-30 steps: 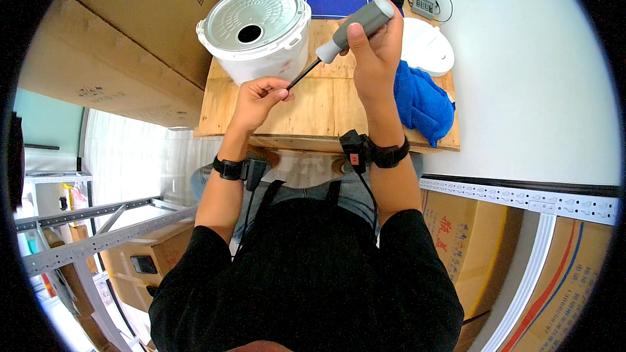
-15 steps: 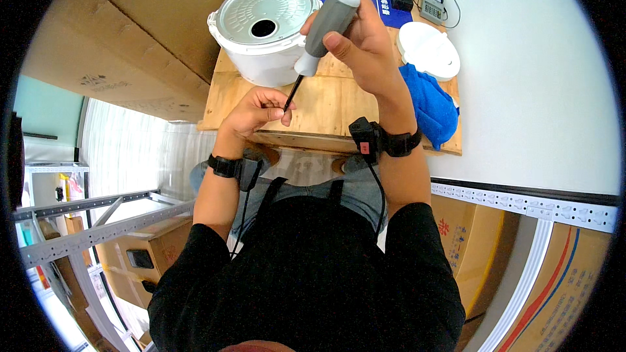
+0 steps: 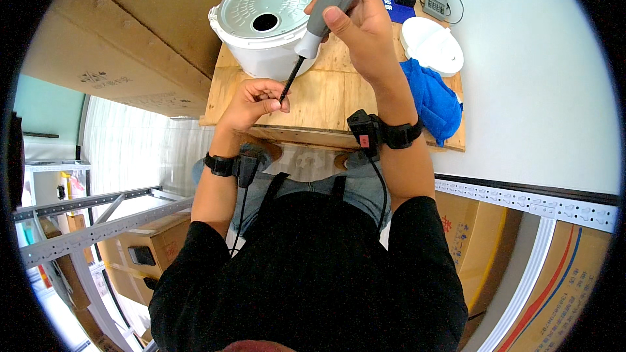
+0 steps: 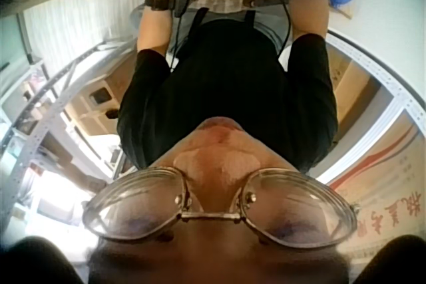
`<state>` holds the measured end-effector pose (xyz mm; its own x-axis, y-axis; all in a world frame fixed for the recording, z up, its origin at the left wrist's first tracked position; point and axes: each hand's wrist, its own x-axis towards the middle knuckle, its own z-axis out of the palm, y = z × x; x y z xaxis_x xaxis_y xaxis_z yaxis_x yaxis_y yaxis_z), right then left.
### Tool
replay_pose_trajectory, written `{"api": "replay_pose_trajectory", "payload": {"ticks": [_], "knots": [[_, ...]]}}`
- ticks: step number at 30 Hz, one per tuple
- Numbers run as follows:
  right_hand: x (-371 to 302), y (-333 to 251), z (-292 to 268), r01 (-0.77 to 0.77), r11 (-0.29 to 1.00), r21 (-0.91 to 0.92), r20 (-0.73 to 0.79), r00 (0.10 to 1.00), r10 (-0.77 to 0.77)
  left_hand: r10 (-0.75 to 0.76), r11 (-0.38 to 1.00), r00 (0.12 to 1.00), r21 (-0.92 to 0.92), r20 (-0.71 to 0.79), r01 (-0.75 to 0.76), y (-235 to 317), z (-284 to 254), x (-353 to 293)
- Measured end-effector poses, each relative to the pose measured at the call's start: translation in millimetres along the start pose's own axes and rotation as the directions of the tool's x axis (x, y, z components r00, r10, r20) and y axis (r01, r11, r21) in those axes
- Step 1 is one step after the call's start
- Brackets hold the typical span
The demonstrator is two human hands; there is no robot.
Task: The person uses a screwdriver to fasten screws into the lid of a white bucket-like appliance. They then wipe the lid with a blue cloth and place a white plastic cover on top, securing it by hand.
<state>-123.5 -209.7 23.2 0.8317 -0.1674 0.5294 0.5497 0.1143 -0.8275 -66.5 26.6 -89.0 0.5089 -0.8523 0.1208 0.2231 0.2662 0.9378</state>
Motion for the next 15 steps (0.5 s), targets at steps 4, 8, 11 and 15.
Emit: {"api": "replay_pose_trajectory", "payload": {"ticks": [4,8,11,15], "knots": [[-1,-2,-1,0.039,0.999,0.001,0.014,0.999,-0.039,-0.008,0.998,1.000,-0.058,-0.013,0.007,-2,-1,1],[-3,-5,2,0.023,1.000,0.005,0.039,0.999,-0.023,-0.016,0.992,1.000,-0.122,-0.022,0.014,-10,-3,-1],[-2,-5,2,0.002,1.000,-0.005,0.114,0.994,-0.002,-0.053,0.987,0.998,-0.148,0.023,0.055,-9,-1,-1],[1,-9,-1,-0.049,0.998,0.040,0.193,0.980,0.041,-0.101,0.985,0.989,-0.129,0.105,0.114,-8,-1,-1]]}}
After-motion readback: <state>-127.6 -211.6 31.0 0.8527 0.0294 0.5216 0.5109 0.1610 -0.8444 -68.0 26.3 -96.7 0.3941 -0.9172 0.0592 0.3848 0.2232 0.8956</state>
